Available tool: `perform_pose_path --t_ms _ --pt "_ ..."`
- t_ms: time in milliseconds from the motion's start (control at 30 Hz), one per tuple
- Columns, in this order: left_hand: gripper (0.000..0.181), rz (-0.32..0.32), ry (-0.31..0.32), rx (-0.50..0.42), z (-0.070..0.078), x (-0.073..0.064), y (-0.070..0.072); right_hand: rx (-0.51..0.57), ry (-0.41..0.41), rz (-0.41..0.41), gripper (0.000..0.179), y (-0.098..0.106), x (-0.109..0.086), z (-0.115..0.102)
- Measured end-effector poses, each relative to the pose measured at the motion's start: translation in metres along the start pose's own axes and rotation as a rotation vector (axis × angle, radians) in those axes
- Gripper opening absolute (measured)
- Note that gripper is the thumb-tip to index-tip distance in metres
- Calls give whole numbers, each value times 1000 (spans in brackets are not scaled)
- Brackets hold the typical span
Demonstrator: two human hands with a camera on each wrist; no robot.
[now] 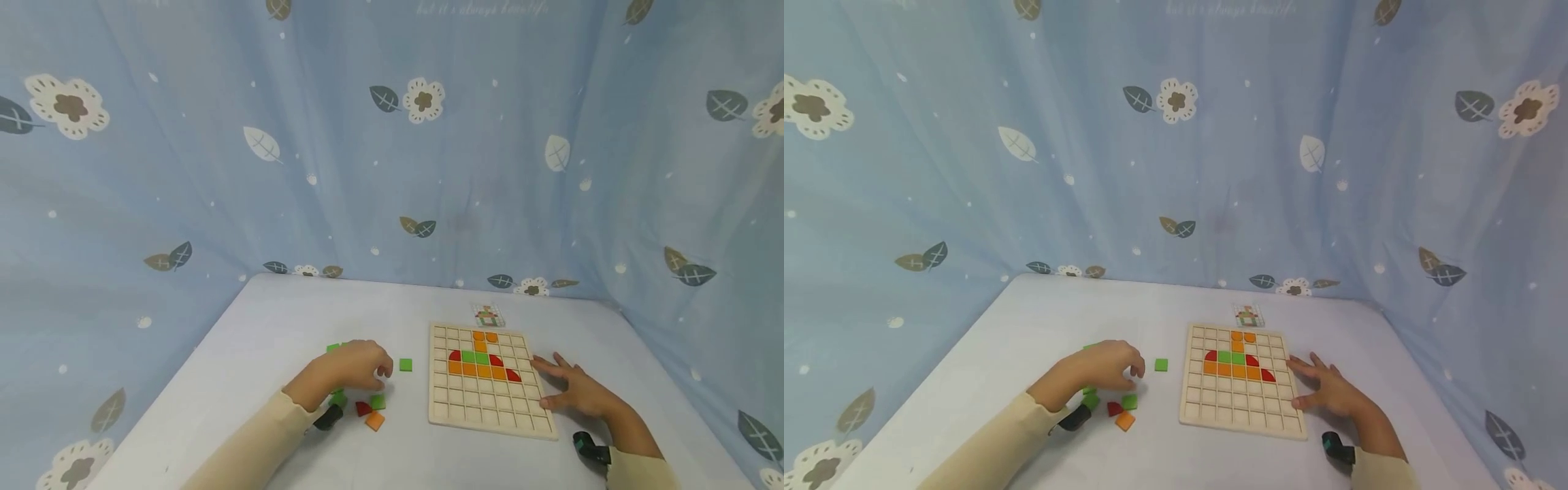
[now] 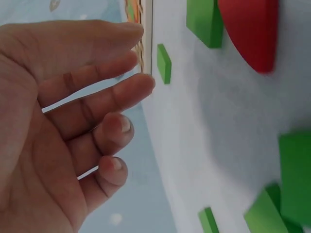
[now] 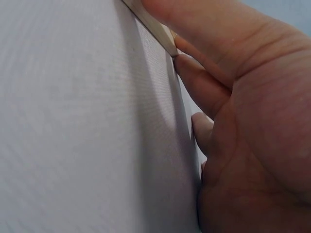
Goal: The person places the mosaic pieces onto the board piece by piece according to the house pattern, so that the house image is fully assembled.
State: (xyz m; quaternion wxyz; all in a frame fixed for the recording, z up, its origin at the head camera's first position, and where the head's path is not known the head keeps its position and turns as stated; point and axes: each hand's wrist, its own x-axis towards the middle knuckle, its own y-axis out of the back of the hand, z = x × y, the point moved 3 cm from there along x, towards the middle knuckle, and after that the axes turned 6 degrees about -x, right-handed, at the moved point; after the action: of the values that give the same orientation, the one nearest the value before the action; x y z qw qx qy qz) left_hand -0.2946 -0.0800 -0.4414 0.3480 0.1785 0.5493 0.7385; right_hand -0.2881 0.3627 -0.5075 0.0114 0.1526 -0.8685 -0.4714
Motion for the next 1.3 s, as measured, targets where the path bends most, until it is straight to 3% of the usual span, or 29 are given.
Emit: perform_pose_path --t_ms 233,367,567,833,1067,1300 --pt "17 -71 75 -119 -2 -18 -6 20 -14 -11 95 -1 -2 6" --pt "24 -112 109 -115 0 -28 -10 21 -30 -16 96 -1 -3 5" --pt "28 -125 176 -83 -1 -35 -14 25 1 -8 93 0 0 -1" --pt "27 -97 180 -93 -4 -37 -15 -4 -12 1 96 -2 3 -1" --pt "21 -38 171 -34 -11 -33 -12 -14 -9 14 95 -2 2 0" --pt "13 12 83 -19 -13 -27 -14 -25 -15 14 95 -1 3 1"
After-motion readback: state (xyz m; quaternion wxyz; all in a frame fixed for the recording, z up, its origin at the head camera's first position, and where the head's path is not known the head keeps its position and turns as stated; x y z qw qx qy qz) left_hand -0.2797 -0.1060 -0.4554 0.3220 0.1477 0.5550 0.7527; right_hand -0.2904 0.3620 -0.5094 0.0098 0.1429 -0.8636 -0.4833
